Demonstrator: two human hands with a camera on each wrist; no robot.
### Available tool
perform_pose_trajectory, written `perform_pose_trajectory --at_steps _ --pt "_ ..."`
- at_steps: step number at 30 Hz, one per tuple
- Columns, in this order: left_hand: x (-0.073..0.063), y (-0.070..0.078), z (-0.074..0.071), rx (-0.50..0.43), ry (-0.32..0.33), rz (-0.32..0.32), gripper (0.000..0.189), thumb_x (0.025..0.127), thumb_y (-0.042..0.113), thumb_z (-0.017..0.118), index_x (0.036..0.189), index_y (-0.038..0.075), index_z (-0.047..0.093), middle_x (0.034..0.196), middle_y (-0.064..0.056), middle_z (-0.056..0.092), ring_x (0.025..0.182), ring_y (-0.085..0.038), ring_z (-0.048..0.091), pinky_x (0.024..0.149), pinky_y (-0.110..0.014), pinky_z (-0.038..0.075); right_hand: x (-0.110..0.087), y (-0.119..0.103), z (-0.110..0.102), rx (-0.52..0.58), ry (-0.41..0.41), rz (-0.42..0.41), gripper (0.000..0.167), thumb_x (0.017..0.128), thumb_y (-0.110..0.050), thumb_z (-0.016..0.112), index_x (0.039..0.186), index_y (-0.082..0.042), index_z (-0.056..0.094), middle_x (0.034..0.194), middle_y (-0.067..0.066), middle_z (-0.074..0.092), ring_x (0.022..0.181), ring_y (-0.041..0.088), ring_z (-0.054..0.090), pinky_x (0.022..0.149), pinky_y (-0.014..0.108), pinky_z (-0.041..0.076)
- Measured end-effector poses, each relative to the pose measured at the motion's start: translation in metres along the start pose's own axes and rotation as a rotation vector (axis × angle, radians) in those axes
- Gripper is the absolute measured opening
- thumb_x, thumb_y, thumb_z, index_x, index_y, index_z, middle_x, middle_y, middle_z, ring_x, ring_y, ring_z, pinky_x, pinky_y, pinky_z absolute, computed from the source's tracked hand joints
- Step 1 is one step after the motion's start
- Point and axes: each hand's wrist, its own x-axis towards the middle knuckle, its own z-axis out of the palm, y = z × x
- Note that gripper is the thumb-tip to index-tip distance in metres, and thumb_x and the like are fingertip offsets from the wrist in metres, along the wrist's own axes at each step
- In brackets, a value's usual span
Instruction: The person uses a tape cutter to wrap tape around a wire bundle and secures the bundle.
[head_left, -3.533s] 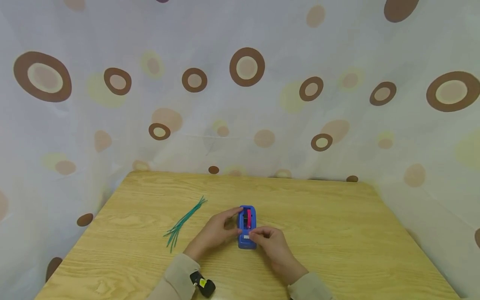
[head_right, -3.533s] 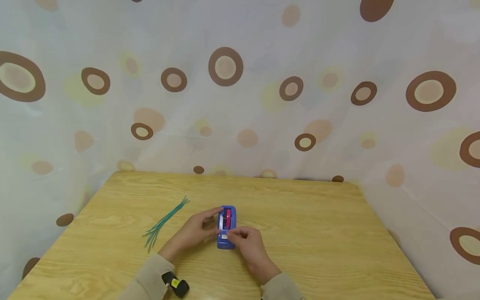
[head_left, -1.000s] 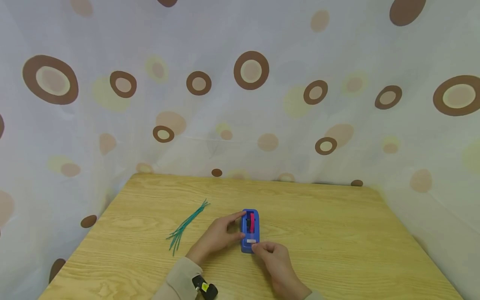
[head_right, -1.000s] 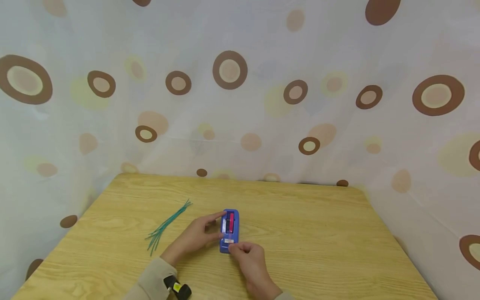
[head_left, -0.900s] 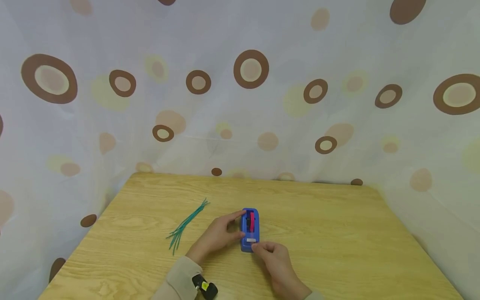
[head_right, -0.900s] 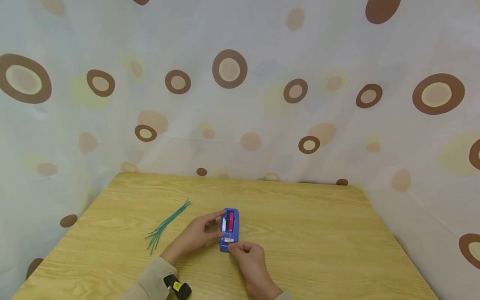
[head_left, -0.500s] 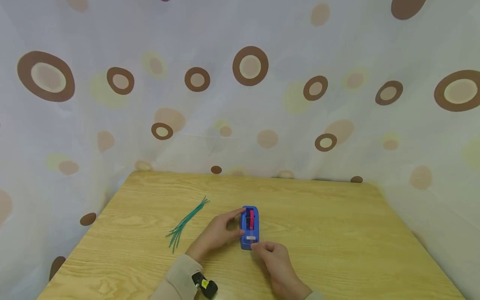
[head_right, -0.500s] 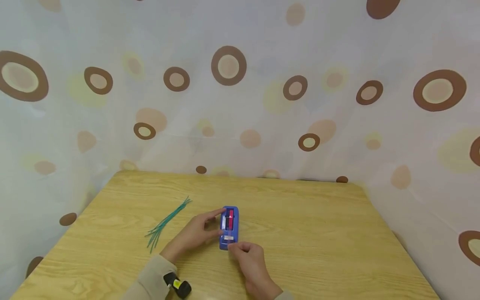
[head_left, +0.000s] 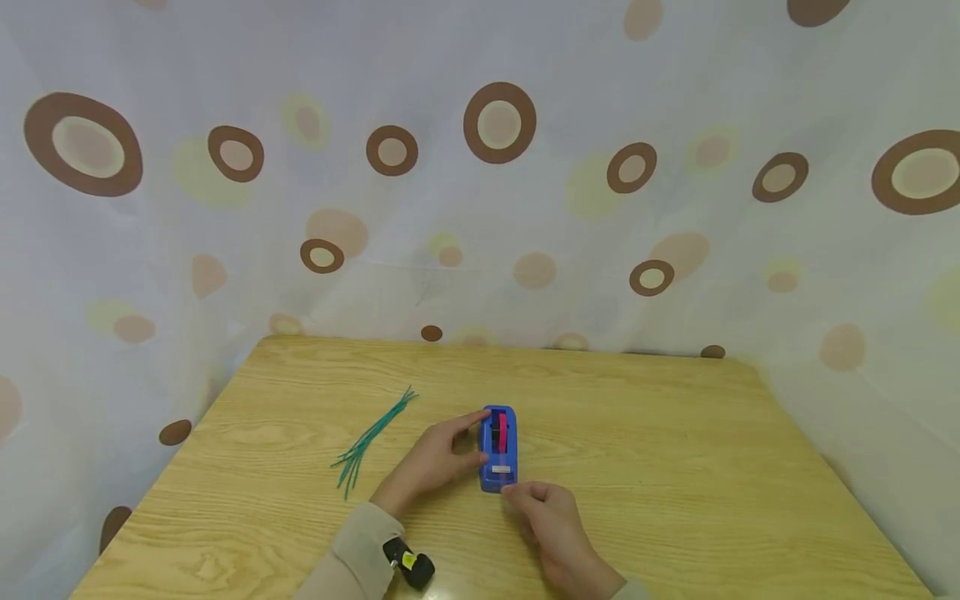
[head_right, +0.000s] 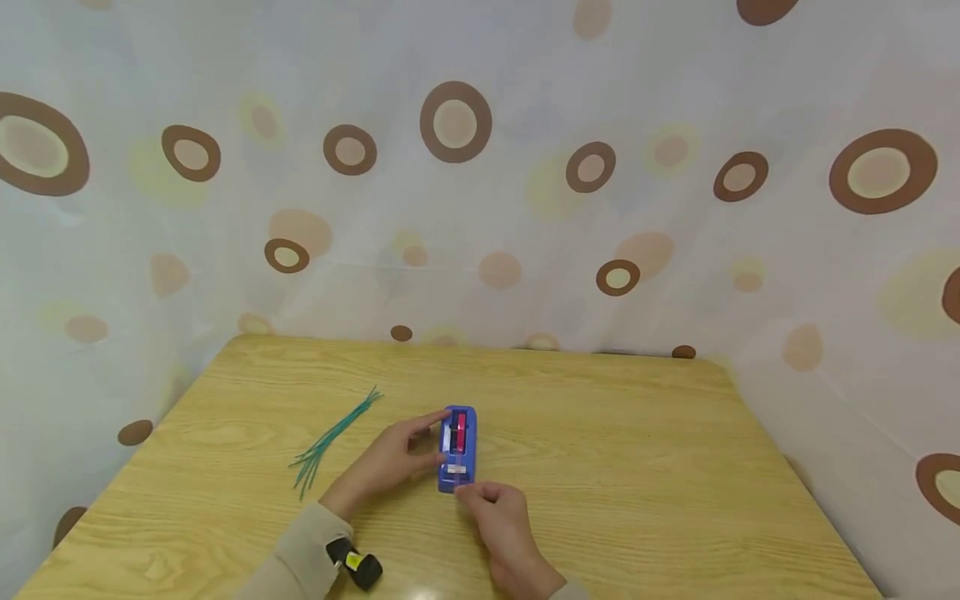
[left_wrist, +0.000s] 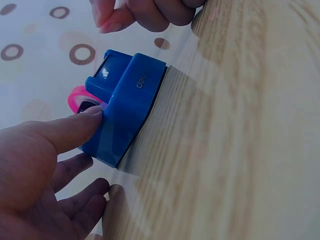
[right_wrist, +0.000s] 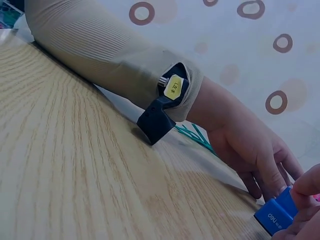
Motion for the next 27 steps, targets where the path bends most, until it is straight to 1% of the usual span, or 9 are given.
perform_pose_trajectory --at_steps 3,7,11,17,20,24,27 --pt "0.001 -0.001 0.000 0.006 0.002 -0.002 0.063 0.092 0.028 0.072 0.149 0.029 0.045 0.150 -0.007 0.045 0.137 -0.030 0.041 0.109 -0.048 0.034 -0.001 0.000 -0.001 0.009 -0.012 -0.004 0.017 0.088 -0.015 0.072 0.085 0.001 0.070 0.063 -0.004 0.040 0.056 0.011 0.037 0.052 0.024 0.031" --pt "0.002 -0.003 0.001 0.014 0.003 -0.005 0.063 0.092 0.029 0.072 0.149 0.031 0.045 0.150 -0.005 0.045 0.138 -0.028 0.040 0.109 -0.047 0.034 -0.003 0.000 -0.001 0.035 -0.020 -0.011 0.016 0.087 -0.014 0.072 0.078 -0.002 0.067 0.061 -0.006 0.038 0.055 0.010 0.036 0.051 0.024 0.030" --pt "0.002 -0.004 0.001 0.012 0.005 -0.001 0.063 0.092 0.029 0.072 0.149 0.030 0.045 0.150 -0.004 0.045 0.138 -0.028 0.040 0.109 -0.047 0.034 -0.006 0.001 -0.001 0.048 -0.030 0.000 0.016 0.087 -0.014 0.073 0.078 -0.002 0.068 0.061 -0.006 0.039 0.055 0.010 0.036 0.050 0.023 0.031" --pt "0.001 -0.005 0.002 -0.001 0.008 0.007 0.063 0.092 0.030 0.072 0.149 0.028 0.046 0.149 -0.006 0.046 0.138 -0.030 0.040 0.109 -0.048 0.034 -0.010 0.002 -0.002 0.032 -0.046 0.022 0.017 0.089 -0.017 0.072 0.082 -0.002 0.068 0.062 -0.006 0.039 0.057 0.011 0.037 0.052 0.024 0.033" --pt "0.001 -0.005 0.002 0.001 0.006 0.002 0.063 0.092 0.030 0.072 0.149 0.029 0.046 0.149 -0.007 0.046 0.137 -0.030 0.040 0.109 -0.047 0.034 -0.011 0.003 -0.002 0.028 -0.050 0.026 0.019 0.090 -0.018 0.072 0.088 0.001 0.070 0.063 -0.006 0.039 0.058 0.011 0.037 0.053 0.024 0.034" --pt "0.002 -0.003 0.002 0.011 0.006 -0.005 0.063 0.092 0.030 0.072 0.149 0.030 0.045 0.149 -0.007 0.045 0.137 -0.030 0.041 0.109 -0.047 0.034 -0.011 0.003 -0.003 0.006 -0.047 0.034 0.027 0.091 -0.023 0.073 0.099 0.003 0.071 0.068 -0.005 0.042 0.062 0.012 0.039 0.056 0.025 0.035" --pt "0.001 -0.002 0.002 0.012 0.008 -0.008 0.063 0.092 0.030 0.072 0.149 0.030 0.045 0.149 -0.008 0.046 0.137 -0.030 0.041 0.109 -0.048 0.034 -0.012 0.004 -0.004 -0.006 -0.042 0.044 0.030 0.091 -0.025 0.073 0.103 0.002 0.071 0.071 -0.004 0.044 0.063 0.012 0.040 0.058 0.026 0.037"
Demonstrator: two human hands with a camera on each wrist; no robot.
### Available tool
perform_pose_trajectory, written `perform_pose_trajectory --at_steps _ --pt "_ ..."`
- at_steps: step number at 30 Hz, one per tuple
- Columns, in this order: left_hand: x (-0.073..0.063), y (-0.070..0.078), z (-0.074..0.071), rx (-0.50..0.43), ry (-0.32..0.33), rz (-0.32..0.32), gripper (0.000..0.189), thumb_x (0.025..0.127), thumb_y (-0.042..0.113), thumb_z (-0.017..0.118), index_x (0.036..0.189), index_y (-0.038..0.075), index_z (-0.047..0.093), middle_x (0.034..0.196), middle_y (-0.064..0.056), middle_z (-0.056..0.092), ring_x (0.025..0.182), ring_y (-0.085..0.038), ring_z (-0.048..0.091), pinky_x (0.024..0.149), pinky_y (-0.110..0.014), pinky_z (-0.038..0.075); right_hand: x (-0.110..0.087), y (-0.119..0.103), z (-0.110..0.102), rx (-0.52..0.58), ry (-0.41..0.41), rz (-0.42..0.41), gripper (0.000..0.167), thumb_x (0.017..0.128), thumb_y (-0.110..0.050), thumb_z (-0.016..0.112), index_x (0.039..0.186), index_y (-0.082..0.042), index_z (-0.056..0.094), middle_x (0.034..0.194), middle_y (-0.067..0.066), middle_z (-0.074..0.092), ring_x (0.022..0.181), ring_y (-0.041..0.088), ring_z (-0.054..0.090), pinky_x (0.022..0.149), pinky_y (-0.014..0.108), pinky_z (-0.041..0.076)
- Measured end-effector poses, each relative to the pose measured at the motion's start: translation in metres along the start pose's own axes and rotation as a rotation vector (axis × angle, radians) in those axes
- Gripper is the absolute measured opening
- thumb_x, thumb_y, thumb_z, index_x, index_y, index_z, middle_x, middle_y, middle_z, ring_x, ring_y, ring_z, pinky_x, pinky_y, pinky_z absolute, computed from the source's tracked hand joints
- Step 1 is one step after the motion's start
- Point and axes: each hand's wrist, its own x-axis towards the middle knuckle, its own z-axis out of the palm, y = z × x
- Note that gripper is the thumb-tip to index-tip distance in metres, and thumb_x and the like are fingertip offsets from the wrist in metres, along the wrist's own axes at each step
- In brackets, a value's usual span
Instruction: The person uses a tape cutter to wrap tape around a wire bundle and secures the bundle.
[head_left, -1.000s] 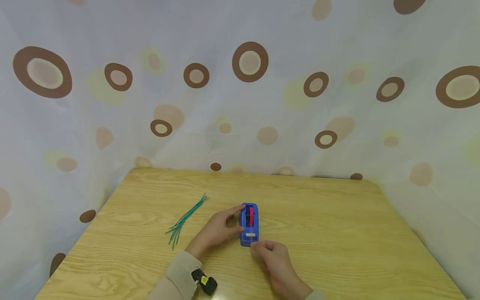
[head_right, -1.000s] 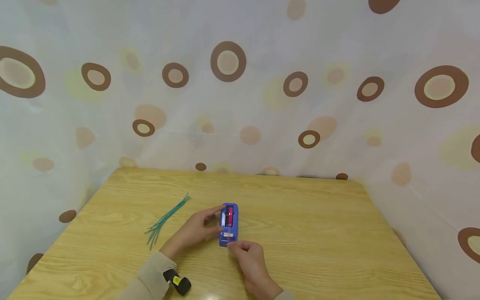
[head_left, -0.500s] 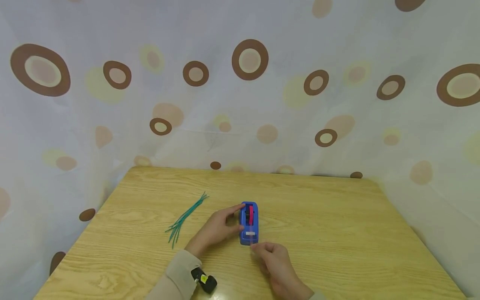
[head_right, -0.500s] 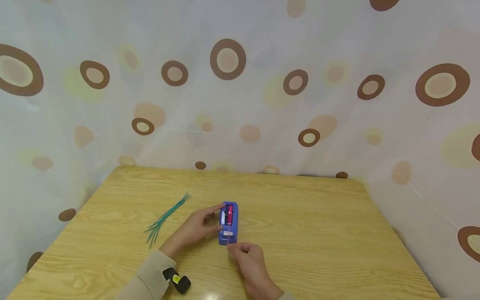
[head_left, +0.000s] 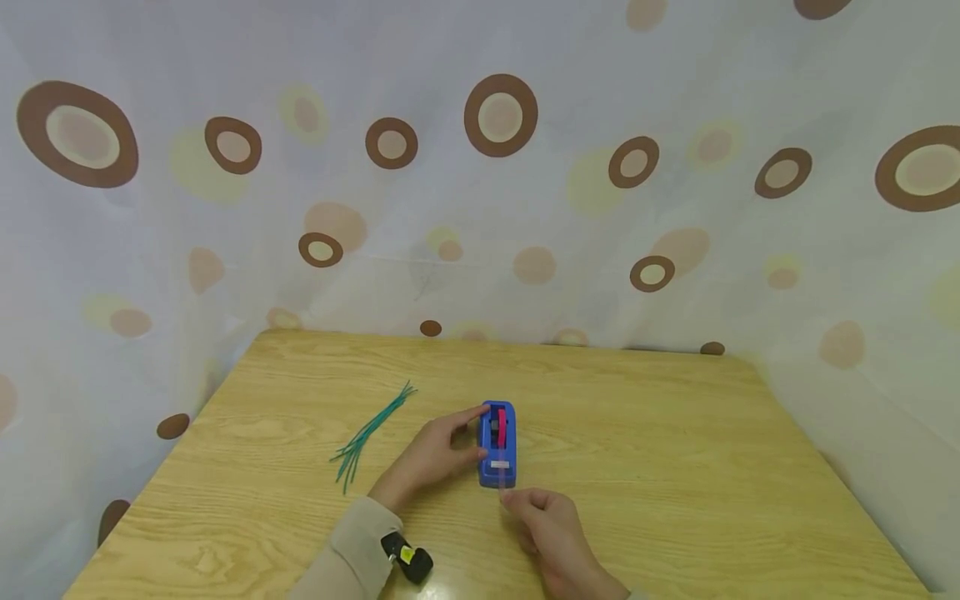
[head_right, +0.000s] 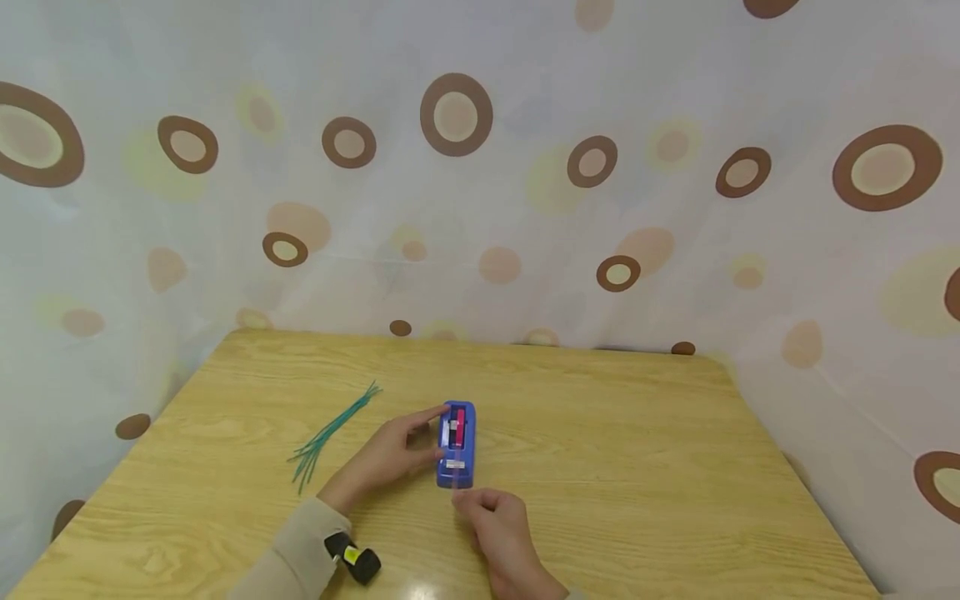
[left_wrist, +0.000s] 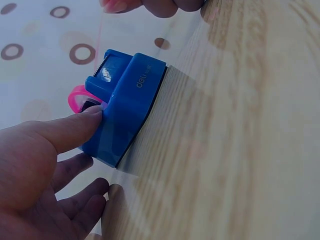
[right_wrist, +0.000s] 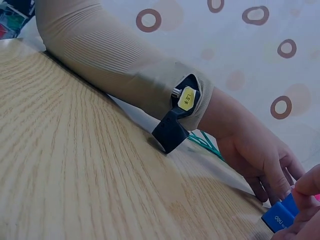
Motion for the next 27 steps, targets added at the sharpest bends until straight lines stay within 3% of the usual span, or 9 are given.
perform_pose_trajectory --at_steps 6,16,27 --pt "-0.0009 0.0010 -0.0006 -0.004 -0.002 0.002 0.063 0.092 0.029 0.072 0.149 0.029 0.045 0.150 -0.006 0.045 0.138 -0.029 0.040 0.109 -0.047 0.034 -0.0025 -0.0020 -0.0001 0.002 -0.001 0.012 0.030 0.091 -0.025 0.073 0.103 0.002 0.071 0.073 -0.004 0.045 0.065 0.012 0.040 0.060 0.026 0.037" --pt "-0.0007 0.0025 -0.0010 -0.007 -0.002 -0.001 0.063 0.092 0.029 0.072 0.149 0.030 0.045 0.150 -0.007 0.045 0.138 -0.029 0.040 0.109 -0.047 0.034 -0.0072 -0.0031 -0.0014 0.031 -0.030 -0.009 0.028 0.092 -0.024 0.072 0.096 0.004 0.072 0.063 -0.006 0.039 0.059 0.010 0.036 0.053 0.023 0.032" --pt "-0.0014 0.0024 -0.0019 -0.007 -0.008 0.036 0.063 0.093 0.025 0.071 0.150 0.024 0.044 0.151 -0.004 0.044 0.138 -0.028 0.040 0.109 -0.045 0.035 -0.0070 -0.0019 -0.0015 0.066 -0.050 -0.040 0.027 0.092 -0.019 0.071 0.099 0.007 0.070 0.064 -0.007 0.040 0.056 0.008 0.035 0.051 0.021 0.032"
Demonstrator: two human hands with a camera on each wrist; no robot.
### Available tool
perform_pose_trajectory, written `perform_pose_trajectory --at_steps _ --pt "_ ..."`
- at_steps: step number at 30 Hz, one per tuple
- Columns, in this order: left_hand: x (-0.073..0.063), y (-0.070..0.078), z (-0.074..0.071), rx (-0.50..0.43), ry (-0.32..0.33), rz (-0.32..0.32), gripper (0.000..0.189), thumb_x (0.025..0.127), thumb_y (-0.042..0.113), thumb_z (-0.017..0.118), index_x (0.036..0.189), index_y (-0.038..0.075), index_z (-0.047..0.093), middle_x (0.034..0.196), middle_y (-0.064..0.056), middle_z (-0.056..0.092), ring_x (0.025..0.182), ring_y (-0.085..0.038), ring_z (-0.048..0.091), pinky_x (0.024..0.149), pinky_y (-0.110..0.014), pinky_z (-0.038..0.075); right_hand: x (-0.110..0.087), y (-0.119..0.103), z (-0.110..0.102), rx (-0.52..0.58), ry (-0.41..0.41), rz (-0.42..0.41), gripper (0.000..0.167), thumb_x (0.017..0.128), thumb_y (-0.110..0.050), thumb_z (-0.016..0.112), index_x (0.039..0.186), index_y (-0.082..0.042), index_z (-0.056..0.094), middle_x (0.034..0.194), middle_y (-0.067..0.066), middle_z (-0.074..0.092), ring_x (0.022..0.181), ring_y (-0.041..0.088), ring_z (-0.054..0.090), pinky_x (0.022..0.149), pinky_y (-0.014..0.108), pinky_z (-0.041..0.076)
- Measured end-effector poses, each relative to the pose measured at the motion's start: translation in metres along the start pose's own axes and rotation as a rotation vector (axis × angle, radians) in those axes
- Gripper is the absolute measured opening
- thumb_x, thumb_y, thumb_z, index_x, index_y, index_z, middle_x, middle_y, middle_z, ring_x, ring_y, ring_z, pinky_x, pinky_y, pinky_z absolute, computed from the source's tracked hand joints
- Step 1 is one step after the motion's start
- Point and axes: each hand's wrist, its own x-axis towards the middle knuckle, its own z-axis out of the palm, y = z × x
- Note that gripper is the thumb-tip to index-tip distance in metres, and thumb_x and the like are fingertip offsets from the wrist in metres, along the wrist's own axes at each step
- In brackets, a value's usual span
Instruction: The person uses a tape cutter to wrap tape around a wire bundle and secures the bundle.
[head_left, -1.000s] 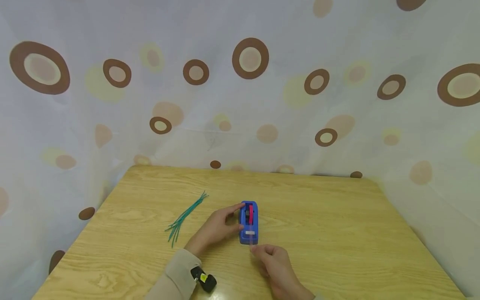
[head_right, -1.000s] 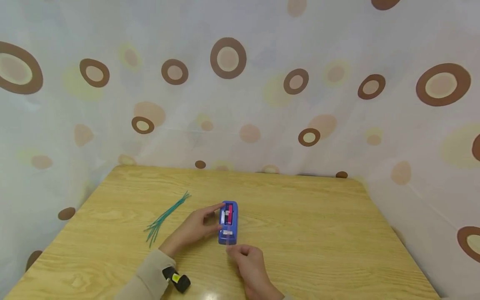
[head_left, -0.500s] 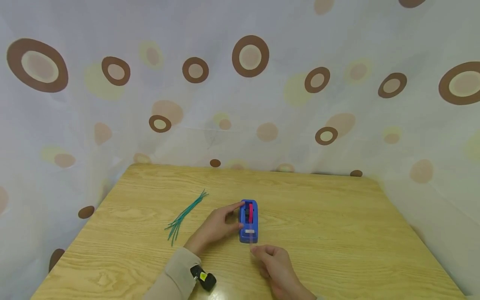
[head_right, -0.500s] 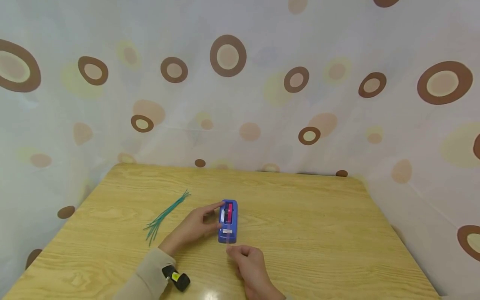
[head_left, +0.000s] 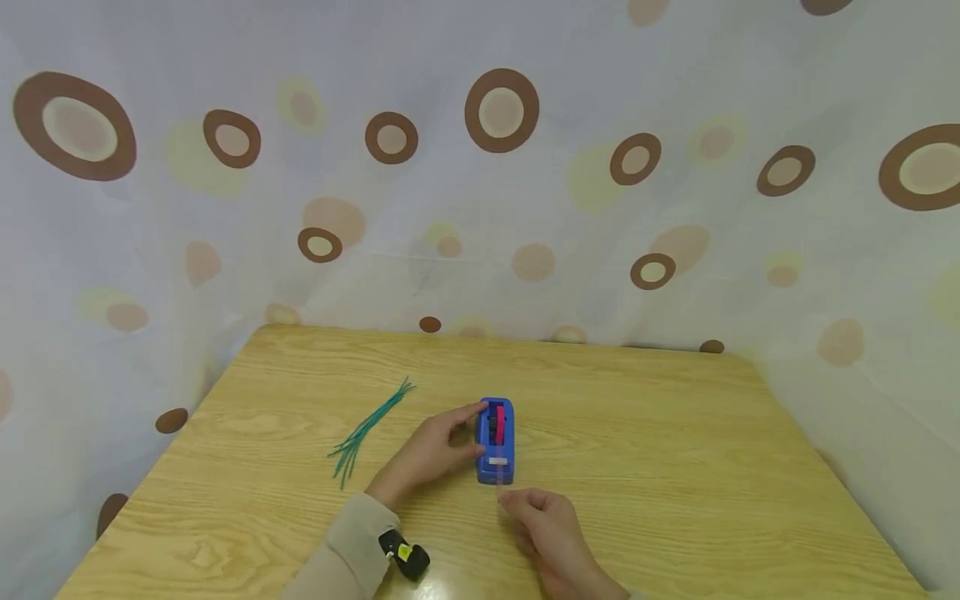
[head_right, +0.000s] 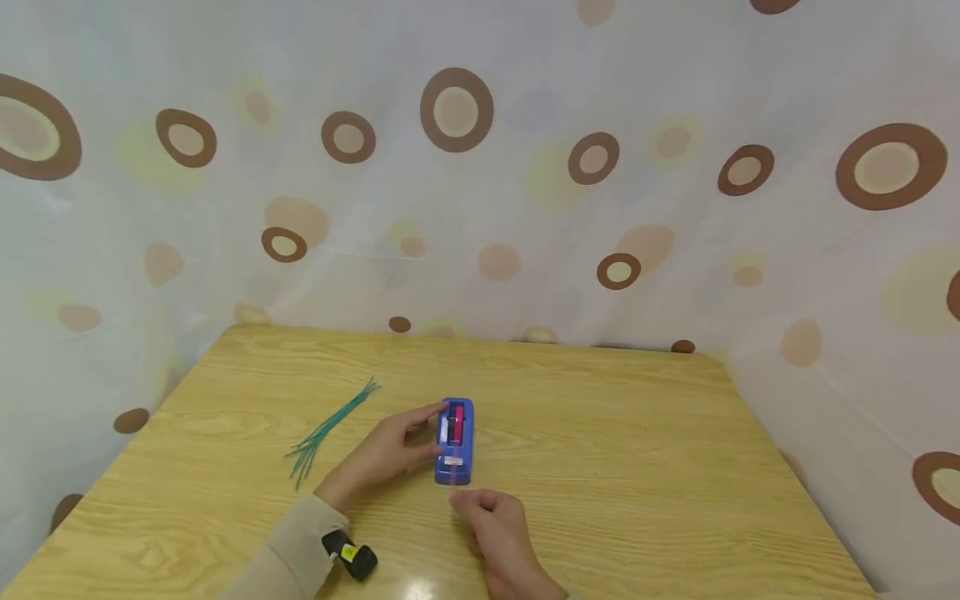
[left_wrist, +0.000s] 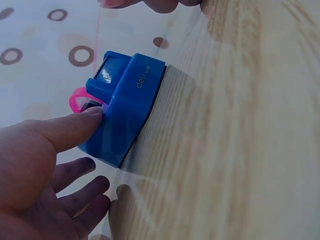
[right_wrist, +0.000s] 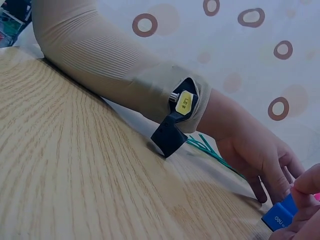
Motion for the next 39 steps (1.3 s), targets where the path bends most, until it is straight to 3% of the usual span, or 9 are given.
perform_pose_trajectory --at_steps 7,19,31,39 --pt "-0.002 0.003 -0.005 0.012 0.029 -0.021 0.059 0.094 0.030 0.069 0.148 0.024 0.047 0.148 -0.004 0.047 0.131 -0.032 0.048 0.104 -0.049 0.040 0.003 0.002 -0.002 0.029 -0.011 -0.009 0.019 0.090 -0.018 0.071 0.084 0.000 0.068 0.062 -0.007 0.038 0.055 0.008 0.035 0.050 0.022 0.031" --pt "-0.013 0.001 -0.025 0.086 0.155 -0.100 0.048 0.096 0.029 0.066 0.142 0.018 0.055 0.136 -0.004 0.059 0.117 -0.031 0.058 0.094 -0.049 0.048 0.003 0.002 -0.002 0.040 -0.034 -0.013 0.019 0.090 -0.018 0.071 0.088 0.001 0.068 0.061 -0.007 0.037 0.057 0.008 0.035 0.051 0.021 0.031" --pt "-0.030 -0.008 -0.057 0.202 0.345 -0.085 0.042 0.092 0.018 0.072 0.131 0.007 0.064 0.124 -0.007 0.067 0.106 -0.026 0.065 0.088 -0.042 0.052 0.001 -0.001 -0.001 0.036 -0.017 -0.016 0.019 0.090 -0.017 0.071 0.092 0.003 0.069 0.064 -0.006 0.039 0.058 0.008 0.035 0.051 0.021 0.032" --pt "-0.040 -0.018 -0.071 0.227 0.368 -0.137 0.042 0.090 0.018 0.074 0.129 0.004 0.064 0.125 -0.011 0.066 0.111 -0.031 0.063 0.090 -0.048 0.050 0.000 -0.004 -0.001 0.026 -0.019 -0.011 0.021 0.090 -0.017 0.070 0.093 0.003 0.069 0.066 -0.005 0.040 0.059 0.009 0.036 0.052 0.022 0.033"
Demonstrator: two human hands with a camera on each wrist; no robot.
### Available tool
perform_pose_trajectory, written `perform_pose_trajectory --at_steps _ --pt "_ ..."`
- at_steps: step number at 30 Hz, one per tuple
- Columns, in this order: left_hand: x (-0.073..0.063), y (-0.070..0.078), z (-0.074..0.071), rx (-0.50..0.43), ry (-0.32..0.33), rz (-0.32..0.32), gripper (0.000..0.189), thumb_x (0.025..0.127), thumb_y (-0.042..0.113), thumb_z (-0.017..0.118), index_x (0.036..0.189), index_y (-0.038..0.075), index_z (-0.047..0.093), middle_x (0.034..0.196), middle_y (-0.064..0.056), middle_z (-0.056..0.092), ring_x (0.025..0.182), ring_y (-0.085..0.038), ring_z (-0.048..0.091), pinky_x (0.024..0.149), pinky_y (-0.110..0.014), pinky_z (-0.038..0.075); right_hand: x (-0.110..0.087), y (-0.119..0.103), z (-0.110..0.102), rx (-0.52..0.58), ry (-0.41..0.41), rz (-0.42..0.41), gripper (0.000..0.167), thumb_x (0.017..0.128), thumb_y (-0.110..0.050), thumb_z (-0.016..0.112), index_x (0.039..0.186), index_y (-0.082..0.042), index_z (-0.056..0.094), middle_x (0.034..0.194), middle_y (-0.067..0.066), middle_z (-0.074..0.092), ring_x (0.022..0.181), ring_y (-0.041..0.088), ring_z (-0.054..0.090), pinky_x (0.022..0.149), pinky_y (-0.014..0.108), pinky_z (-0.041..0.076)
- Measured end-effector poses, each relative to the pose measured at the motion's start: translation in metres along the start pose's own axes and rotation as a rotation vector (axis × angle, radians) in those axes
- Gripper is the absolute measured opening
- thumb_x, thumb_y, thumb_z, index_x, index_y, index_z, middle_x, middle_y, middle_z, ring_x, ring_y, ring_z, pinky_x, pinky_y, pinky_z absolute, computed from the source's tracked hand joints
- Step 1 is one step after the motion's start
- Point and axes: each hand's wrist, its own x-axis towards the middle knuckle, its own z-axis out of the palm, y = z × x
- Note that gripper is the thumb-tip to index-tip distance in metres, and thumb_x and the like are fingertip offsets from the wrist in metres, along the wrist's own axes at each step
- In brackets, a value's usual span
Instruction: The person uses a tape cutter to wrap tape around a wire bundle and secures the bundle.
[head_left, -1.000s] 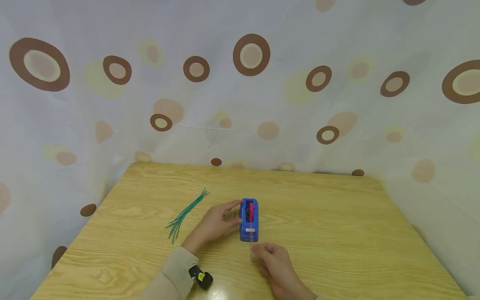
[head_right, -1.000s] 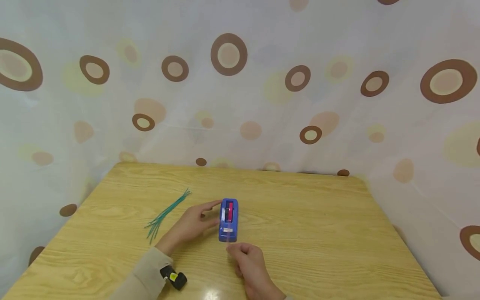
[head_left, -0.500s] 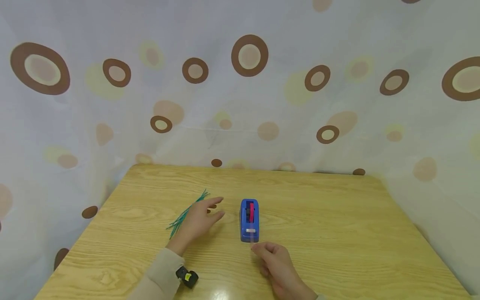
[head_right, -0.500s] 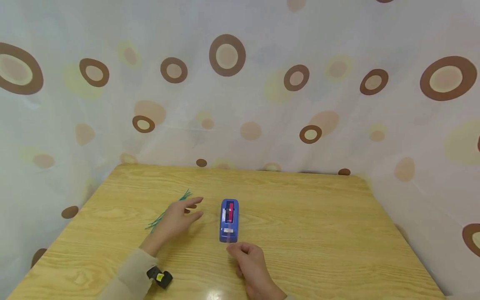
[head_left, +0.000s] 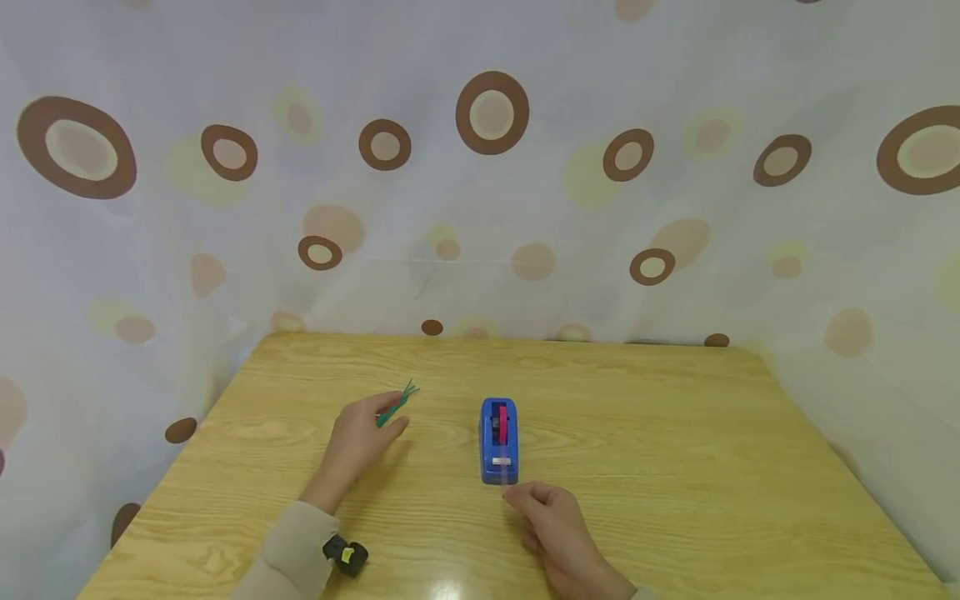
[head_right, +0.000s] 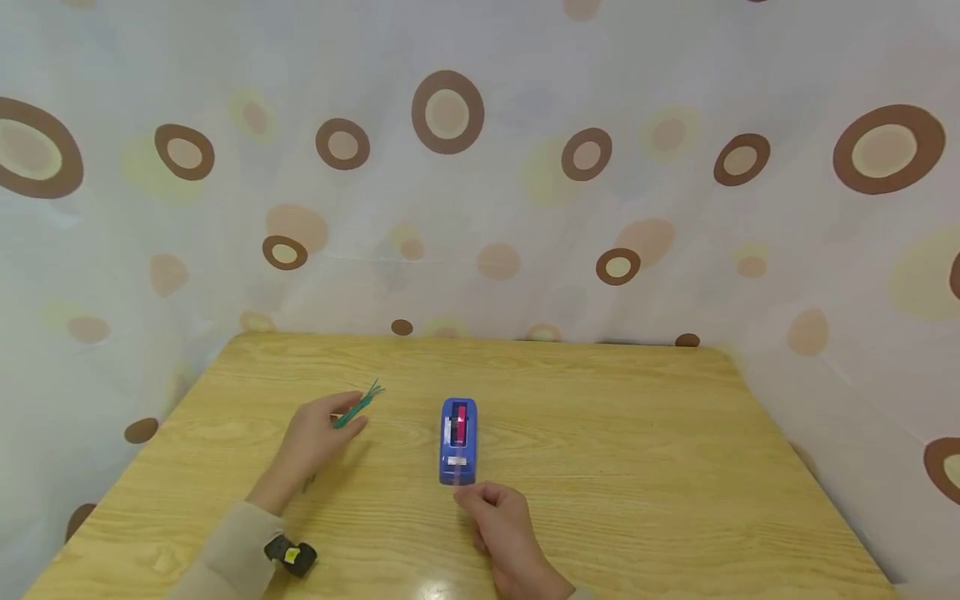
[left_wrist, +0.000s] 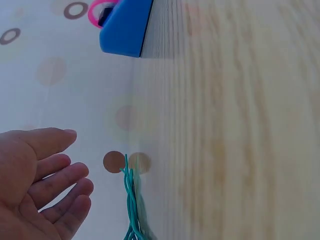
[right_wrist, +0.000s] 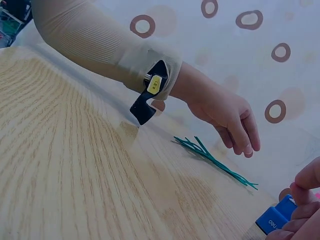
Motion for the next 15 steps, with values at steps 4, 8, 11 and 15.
perform_pose_trajectory --at_steps 4,8,11,15 --pt "-0.003 -0.004 -0.004 0.022 0.004 -0.016 0.042 0.091 0.019 0.073 0.129 0.004 0.064 0.125 -0.013 0.065 0.111 -0.033 0.063 0.089 -0.050 0.051 -0.001 0.000 0.000 -0.006 0.001 -0.012 0.021 0.090 -0.017 0.071 0.093 0.003 0.069 0.066 -0.005 0.041 0.059 0.009 0.036 0.052 0.022 0.033" --pt "-0.005 -0.008 -0.009 0.059 -0.001 -0.044 0.043 0.092 0.018 0.072 0.130 0.001 0.063 0.124 -0.016 0.065 0.113 -0.036 0.062 0.088 -0.051 0.051 0.000 0.000 0.000 -0.010 0.006 -0.009 0.022 0.090 -0.018 0.071 0.095 0.004 0.070 0.064 -0.006 0.039 0.058 0.010 0.036 0.052 0.022 0.033" --pt "-0.005 -0.010 -0.012 0.087 -0.012 -0.069 0.045 0.091 0.018 0.072 0.131 -0.001 0.061 0.123 -0.018 0.065 0.113 -0.037 0.061 0.088 -0.051 0.050 0.000 0.000 -0.001 -0.009 0.007 -0.001 0.023 0.091 -0.018 0.071 0.096 0.004 0.070 0.063 -0.006 0.038 0.058 0.010 0.035 0.052 0.022 0.033" --pt "-0.007 -0.013 -0.015 0.114 -0.022 -0.087 0.048 0.090 0.017 0.073 0.131 -0.003 0.060 0.122 -0.020 0.065 0.113 -0.039 0.060 0.090 -0.053 0.049 -0.001 0.000 0.000 -0.008 0.007 -0.007 0.021 0.091 -0.018 0.070 0.094 0.003 0.070 0.062 -0.006 0.038 0.057 0.009 0.035 0.052 0.022 0.033"
